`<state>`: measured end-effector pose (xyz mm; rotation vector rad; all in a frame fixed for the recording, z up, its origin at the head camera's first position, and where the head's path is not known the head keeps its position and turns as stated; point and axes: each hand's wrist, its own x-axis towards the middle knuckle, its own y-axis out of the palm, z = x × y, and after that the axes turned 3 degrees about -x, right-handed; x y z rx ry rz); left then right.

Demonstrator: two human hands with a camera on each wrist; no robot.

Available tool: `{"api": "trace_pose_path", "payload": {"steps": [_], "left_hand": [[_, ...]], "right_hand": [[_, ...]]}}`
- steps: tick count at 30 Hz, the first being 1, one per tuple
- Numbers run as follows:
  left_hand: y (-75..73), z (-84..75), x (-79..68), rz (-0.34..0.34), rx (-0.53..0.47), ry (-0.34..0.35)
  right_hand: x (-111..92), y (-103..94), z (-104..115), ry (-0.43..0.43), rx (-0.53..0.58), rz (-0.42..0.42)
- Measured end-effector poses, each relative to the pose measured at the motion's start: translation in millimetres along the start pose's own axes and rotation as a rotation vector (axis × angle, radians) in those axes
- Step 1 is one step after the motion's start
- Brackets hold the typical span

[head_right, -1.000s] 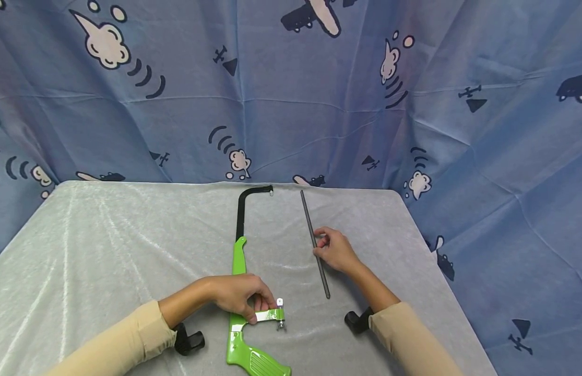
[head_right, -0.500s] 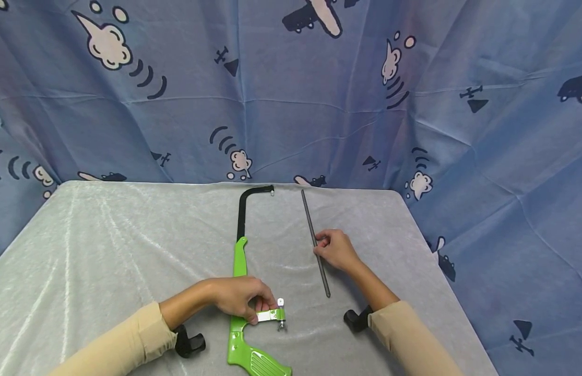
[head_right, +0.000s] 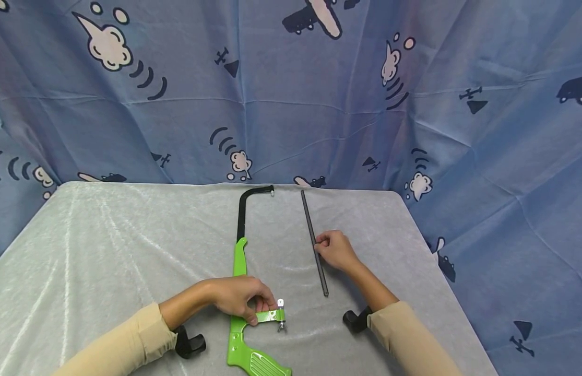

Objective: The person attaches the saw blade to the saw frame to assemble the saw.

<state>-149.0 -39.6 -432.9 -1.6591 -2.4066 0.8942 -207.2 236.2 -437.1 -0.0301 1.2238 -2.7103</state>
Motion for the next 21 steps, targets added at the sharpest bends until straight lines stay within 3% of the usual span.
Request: {"api": "trace_pose_path", "payload": {"steps": [7,21], "left_hand": [[-0.5,0.6,0.4,0.005,-0.001,0.008],[0.4,1.6,-0.1,0.008,-0.027,0.006]], "right_hand": [[0.7,-1.5,3.0,0.06,0.105,0.04],[-4.1,2.9,8.7,0.193,0.446,0.161]]}}
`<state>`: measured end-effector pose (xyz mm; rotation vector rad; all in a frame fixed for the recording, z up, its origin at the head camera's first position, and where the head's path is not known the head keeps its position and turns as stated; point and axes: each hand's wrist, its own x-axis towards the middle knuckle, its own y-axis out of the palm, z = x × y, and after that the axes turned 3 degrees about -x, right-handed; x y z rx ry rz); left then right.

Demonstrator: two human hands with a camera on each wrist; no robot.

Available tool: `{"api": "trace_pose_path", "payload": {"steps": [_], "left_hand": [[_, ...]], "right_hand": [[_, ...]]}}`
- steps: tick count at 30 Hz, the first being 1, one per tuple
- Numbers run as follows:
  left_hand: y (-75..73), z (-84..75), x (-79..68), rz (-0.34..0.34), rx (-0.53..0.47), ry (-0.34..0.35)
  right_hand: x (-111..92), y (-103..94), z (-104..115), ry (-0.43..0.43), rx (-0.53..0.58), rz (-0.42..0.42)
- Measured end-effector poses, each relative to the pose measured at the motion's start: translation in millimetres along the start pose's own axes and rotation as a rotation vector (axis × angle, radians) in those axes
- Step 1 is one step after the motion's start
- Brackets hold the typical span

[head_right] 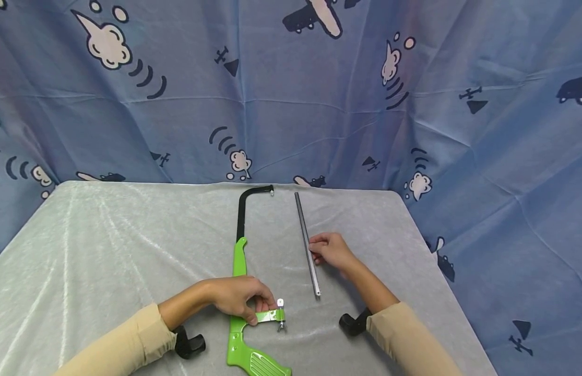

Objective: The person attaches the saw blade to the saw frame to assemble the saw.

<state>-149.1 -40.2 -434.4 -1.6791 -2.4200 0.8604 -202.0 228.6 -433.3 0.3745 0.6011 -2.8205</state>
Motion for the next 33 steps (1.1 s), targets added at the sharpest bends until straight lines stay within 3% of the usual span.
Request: {"api": "trace_pose_path", "payload": {"steps": [13,24,33], "left_hand": [[-0.3,1.5,0.3,0.011,-0.022,0.017],[-0.4,2.1,0.5,0.013,-0.027,0.022],[-1.1,2.2,0.9,0.018,-0.015,0.026]], "right_hand": [[-2.6,15.6,6.5,-0.025,0.13,0.06],[-1.8,25.3,10.6,-0.086,0.154,0.102],[1.8,29.3,12.0,-0.076,0.126,0.1]]}}
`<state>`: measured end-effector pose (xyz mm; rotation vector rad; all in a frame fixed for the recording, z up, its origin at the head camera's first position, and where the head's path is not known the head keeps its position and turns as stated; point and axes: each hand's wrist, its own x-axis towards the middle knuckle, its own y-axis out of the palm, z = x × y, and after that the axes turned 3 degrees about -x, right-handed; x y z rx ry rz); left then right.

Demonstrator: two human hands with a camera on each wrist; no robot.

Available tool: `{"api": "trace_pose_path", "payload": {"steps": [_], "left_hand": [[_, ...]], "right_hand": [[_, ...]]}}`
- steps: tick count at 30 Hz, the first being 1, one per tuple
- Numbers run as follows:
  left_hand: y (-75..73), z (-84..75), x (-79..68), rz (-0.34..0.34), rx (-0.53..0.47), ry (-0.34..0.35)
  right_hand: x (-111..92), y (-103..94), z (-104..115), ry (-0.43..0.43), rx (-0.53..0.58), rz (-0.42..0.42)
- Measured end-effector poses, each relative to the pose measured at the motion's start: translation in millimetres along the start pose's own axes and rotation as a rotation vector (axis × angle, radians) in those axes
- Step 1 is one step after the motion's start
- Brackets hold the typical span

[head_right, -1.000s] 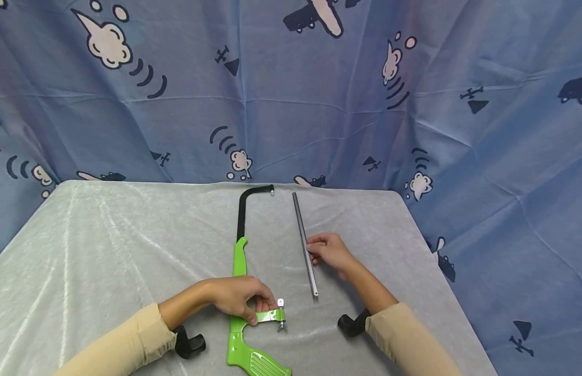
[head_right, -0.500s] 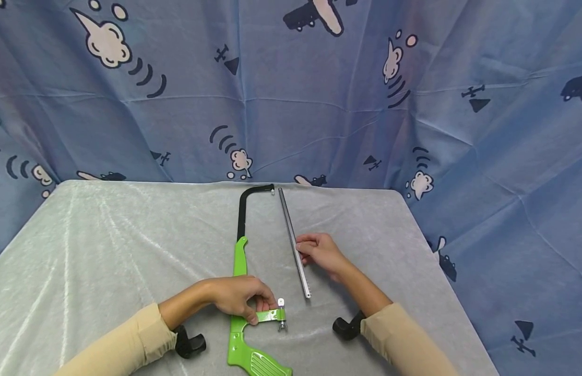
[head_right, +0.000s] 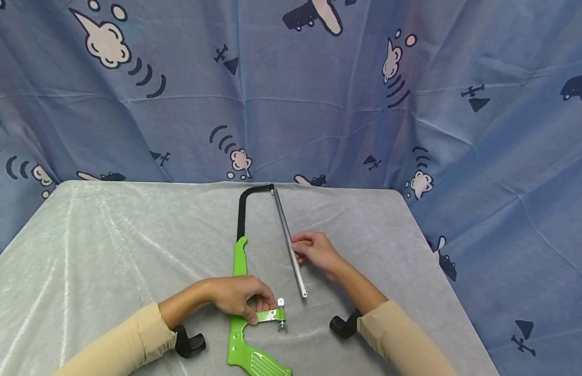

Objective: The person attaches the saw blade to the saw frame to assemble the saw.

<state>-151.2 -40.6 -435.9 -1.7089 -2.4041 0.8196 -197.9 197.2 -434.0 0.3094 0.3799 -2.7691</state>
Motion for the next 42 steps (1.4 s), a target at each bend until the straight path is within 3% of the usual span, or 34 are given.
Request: {"api": "trace_pose_path", "payload": {"steps": [42], "left_hand": [[0.5,0.2,1.2,0.006,0.022,-0.001]], "right_hand": [[3.5,18.9,-0.7,0.053,-0.022,-0.006]]}}
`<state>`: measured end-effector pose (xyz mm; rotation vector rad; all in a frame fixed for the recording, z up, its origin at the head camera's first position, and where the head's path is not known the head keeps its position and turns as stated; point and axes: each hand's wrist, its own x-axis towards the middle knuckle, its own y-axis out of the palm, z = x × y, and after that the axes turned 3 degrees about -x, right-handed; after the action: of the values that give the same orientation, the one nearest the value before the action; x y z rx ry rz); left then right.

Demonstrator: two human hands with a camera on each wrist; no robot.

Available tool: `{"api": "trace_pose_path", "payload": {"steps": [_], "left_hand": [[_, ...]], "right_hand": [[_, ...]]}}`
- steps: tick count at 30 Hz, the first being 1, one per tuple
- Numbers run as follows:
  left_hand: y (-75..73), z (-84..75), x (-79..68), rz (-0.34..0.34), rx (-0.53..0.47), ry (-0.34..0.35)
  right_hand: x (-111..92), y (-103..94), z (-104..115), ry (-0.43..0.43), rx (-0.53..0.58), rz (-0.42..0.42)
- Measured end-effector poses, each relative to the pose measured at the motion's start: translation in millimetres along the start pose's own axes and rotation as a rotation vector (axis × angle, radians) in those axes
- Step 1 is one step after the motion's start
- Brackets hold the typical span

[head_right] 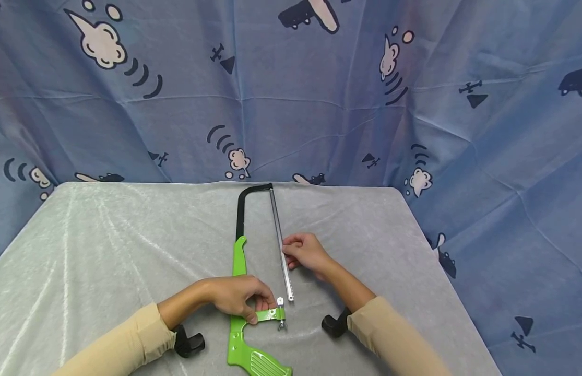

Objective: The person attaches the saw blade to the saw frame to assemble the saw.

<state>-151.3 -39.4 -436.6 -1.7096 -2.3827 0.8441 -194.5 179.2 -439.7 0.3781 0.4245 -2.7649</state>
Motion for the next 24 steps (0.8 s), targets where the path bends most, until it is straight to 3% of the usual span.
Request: {"api": "trace_pose_path", "payload": {"steps": [24], "left_hand": [[0.6,2.7,1.6,0.001,0.011,0.015]], "right_hand": [[3.7,10.4,-1.8,-0.021,0.006,0.024]]}}
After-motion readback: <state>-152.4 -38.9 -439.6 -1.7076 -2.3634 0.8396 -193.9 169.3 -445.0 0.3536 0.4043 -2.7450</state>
